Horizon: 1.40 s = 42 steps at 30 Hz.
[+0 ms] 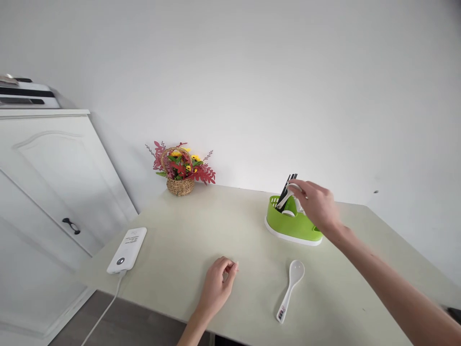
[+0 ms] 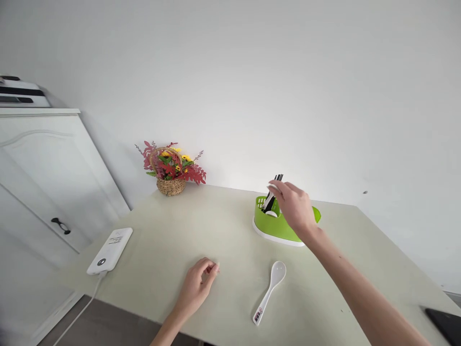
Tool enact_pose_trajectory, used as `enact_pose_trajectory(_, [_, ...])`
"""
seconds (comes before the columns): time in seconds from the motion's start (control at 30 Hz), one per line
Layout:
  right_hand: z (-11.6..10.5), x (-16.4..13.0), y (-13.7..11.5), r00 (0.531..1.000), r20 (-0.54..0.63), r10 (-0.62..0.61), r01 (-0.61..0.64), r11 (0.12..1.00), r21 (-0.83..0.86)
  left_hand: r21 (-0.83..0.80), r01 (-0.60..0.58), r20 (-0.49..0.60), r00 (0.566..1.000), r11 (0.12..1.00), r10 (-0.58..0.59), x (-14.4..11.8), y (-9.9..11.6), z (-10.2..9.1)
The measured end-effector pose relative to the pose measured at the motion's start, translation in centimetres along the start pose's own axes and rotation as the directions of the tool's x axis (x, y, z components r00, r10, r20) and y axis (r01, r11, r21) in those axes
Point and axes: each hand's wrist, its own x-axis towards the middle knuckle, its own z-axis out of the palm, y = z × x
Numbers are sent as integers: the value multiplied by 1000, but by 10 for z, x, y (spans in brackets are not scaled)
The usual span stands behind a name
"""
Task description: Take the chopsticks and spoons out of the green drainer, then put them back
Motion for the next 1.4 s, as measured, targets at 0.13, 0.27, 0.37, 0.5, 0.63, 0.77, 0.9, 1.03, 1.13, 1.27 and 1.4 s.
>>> enact_pose_trajectory(0.13, [38,-8,2,977,211,-19,76,960,-269,16,-4,-4,1000,1000,4,0,-2,1])
enact_pose_trajectory(0.27, [55,-19,-2,958,288,2,101,934,-344,22,-9,-9,1000,1000,9,0,-3,2])
enact_pose_trajectory(0.37, [61,-25,-5,949,316,13,109,924,-365,26,-12,-9,1000,1000,12,0,-4,2])
enact_pose_trajectory(0.5, [66,-30,-8,946,323,16,117,914,-387,23,-15,-5,1000,1000,15,0,-4,2])
enact_pose_trajectory(0.63, [62,-31,-13,946,324,-10,140,913,-383,30,-1,-7,1000,1000,1,0,-3,2])
enact_pose_trajectory(0.77, [37,-42,-14,962,245,-116,194,926,-323,17,18,2,1000,1000,-18,0,-2,2])
enact_pose_trajectory(0.9, [7,-77,-5,974,55,-218,224,959,-174,0,37,15,999,999,-37,1,1,1])
enact_pose_trajectory(1.03, [-2,-127,17,953,292,78,-46,992,-114,-9,42,32,999,999,-42,2,3,0])
enact_pose_trajectory(1.13, [8,-161,36,788,532,308,-281,950,-134,-8,46,34,998,999,-46,3,4,-1])
enact_pose_trajectory(1.27, [27,-184,45,574,722,385,-505,861,-58,-5,52,31,998,999,-51,3,4,-1])
enact_pose_trajectory(1.4, [43,-183,34,503,785,362,-607,794,22,3,34,15,999,999,-34,3,4,-1])
